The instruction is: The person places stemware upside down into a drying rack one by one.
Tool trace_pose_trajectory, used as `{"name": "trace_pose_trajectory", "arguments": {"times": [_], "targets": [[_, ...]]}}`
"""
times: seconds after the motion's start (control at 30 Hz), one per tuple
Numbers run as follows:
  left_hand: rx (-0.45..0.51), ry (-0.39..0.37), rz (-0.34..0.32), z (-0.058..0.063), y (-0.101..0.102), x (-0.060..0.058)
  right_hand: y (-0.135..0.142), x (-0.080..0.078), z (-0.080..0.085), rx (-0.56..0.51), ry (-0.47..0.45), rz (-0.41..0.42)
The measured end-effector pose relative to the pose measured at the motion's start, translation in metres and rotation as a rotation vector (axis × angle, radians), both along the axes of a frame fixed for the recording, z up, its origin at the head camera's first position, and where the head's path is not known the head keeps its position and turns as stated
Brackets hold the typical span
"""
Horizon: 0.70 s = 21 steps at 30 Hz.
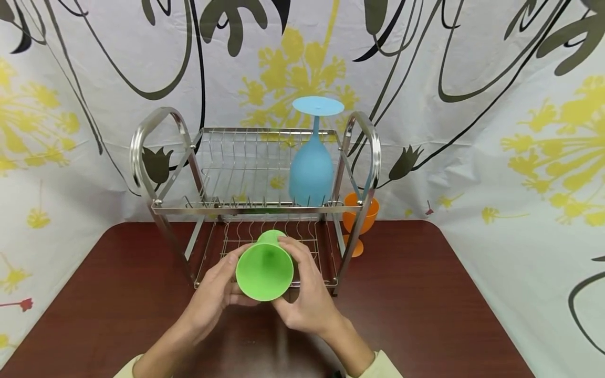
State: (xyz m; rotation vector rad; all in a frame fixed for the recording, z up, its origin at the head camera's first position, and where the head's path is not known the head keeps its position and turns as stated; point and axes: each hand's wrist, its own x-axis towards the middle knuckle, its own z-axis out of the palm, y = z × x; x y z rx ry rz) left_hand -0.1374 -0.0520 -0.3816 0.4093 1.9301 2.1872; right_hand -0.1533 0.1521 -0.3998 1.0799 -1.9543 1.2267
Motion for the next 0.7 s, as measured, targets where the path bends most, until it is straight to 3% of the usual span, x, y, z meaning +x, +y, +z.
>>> {"name": "trace_pose_trajectory", "arguments": {"times": [0.27,0.5,0.7], "targets": [[0.045,-0.031,-0.027,0.0,0.002,-0.001,0.002,0.001,-0.006,0.008,-0.017,0.013],[0.049,-0.004,0.003,-0.001,0.001,-0.002,0.009,0.006,-0.01,0.014,-0.068,0.114],[0.001,0.009,-0.016,-0.005,-0.005,-0.003,0.011,0.01,-0.009,0.002,-0.1,0.192]]}}
